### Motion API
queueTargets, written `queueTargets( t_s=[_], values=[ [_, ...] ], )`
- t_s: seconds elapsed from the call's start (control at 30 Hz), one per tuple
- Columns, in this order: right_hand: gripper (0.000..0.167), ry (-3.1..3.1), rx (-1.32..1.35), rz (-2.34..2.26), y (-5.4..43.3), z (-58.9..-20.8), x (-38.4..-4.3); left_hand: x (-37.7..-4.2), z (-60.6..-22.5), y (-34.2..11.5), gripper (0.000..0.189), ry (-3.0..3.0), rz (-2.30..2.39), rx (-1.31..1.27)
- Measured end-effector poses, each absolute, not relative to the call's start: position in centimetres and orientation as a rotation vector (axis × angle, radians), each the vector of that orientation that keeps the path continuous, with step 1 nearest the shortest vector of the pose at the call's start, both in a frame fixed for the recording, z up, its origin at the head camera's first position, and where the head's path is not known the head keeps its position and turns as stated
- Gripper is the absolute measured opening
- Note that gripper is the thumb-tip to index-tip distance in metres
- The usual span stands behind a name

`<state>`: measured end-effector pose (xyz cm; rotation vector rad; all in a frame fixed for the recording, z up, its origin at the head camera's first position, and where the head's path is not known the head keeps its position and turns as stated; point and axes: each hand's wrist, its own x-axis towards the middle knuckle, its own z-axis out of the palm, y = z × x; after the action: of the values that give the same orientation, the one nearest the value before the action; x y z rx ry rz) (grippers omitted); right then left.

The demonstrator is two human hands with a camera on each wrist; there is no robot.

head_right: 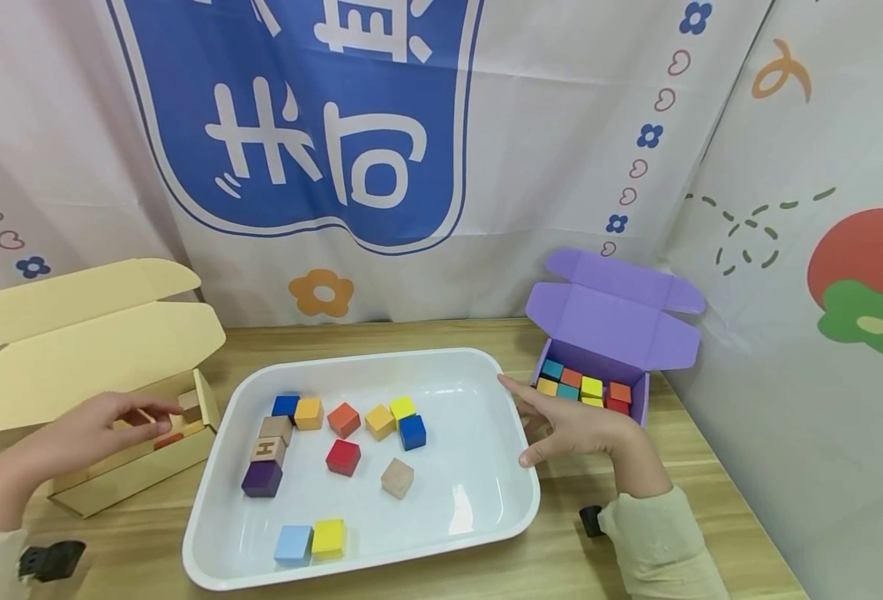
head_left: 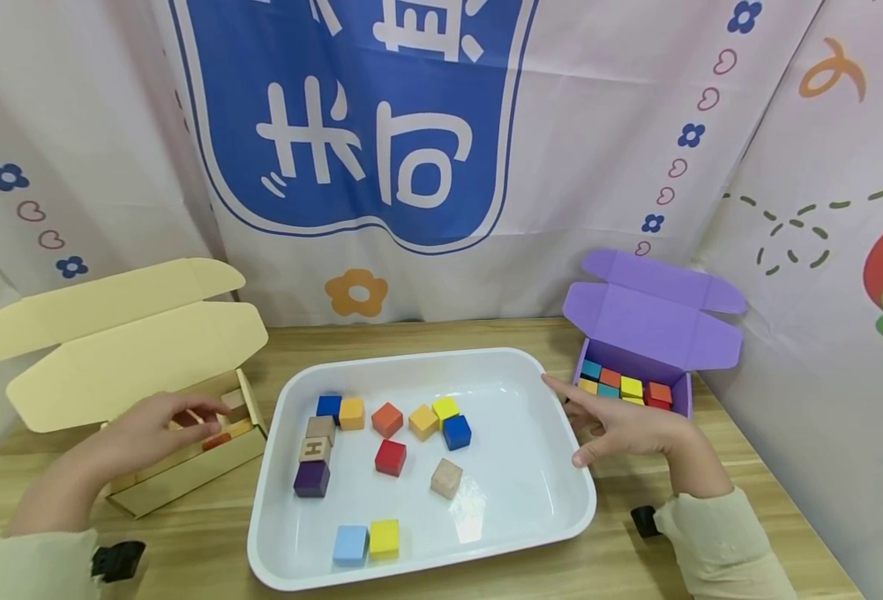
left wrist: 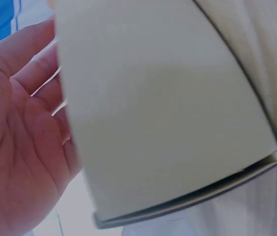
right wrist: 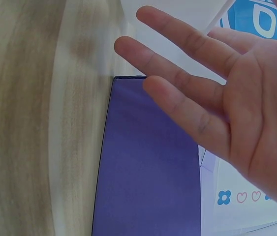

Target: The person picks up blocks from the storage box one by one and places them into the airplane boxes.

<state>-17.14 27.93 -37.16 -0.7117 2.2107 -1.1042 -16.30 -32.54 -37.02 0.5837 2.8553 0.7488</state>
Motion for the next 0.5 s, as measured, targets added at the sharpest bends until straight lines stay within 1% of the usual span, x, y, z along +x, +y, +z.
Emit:
queueTargets(
  t_s=[0.3,0.5],
  values=[
    [0.108,2.214,-0.694,-1.113,27.9,-37.1,-17.0,-15.2,-34.6,-30.9,0.018,2.947,0.798,0.560],
    [0.107,2.225,-0.708,-1.096,27.9,-37.2,-17.1,-14.1,-33.2,-28.6,0.010,2.978,0.874,0.702]
  ],
)
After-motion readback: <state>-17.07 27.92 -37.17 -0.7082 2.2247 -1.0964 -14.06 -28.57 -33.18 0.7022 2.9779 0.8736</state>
